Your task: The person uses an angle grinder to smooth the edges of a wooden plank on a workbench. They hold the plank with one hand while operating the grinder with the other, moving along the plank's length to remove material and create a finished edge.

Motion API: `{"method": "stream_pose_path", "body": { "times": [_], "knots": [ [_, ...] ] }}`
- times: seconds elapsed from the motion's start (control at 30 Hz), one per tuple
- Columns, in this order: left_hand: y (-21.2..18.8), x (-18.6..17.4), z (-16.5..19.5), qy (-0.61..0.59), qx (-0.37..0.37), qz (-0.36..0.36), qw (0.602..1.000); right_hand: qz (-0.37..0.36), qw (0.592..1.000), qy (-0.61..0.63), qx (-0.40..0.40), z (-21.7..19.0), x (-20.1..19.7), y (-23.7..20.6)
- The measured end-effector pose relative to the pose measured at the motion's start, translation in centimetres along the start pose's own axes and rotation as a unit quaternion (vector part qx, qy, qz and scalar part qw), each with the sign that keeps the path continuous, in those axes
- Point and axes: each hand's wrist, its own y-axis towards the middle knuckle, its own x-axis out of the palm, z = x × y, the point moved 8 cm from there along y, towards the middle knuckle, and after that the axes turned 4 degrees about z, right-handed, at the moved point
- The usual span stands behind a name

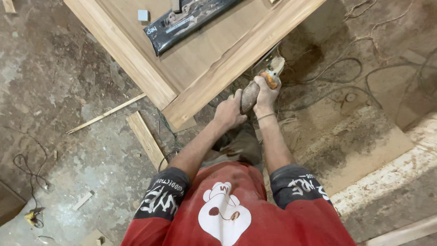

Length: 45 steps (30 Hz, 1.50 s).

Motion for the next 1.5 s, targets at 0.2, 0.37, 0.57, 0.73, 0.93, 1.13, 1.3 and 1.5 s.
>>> {"method": "stream_pose_path", "body": {
  "times": [0.2,0.37,0.57,0.73,0.93,1.13,1.3,1.5],
  "knots": [
    [-6.1,-1.8,-4.5,-0.013,0.017,0.013,1.000,0.002,1.000,-0.029,-0.009,3.0,0.1,-7.9],
    [-11.4,-2.6,-8.6,-0.007,0.019,0.012,1.000,-0.012,0.998,-0.047,-0.042,5.7,-0.1,-14.2],
    [-17.9,-3.0,-14.4,-0.006,-0.008,0.005,1.000,-0.008,0.999,-0.050,-0.016,12.6,-1.2,-21.0],
    [-24.9,-3.6,-18.4,-0.038,-0.047,-0.011,0.998,-0.028,0.993,-0.084,0.072,19.0,-2.7,-28.2],
    [-26.2,-1.8,-19.6,0.004,-0.086,-0.042,0.995,0.023,0.994,-0.091,0.061,17.9,-3.8,-29.2],
    [-18.2,-1.1,-13.5,-0.003,0.029,0.003,1.000,0.034,0.999,-0.010,0.041,10.6,-2.6,-21.4],
    [-11.5,-0.2,-8.3,-0.006,0.035,-0.027,0.999,0.007,1.000,-0.002,-0.005,4.6,-1.4,-14.2],
    [-9.1,-0.9,-3.5,-0.011,0.089,-0.027,0.996,-0.014,0.993,0.081,0.085,2.6,-2.2,-11.0]
  ]
}}
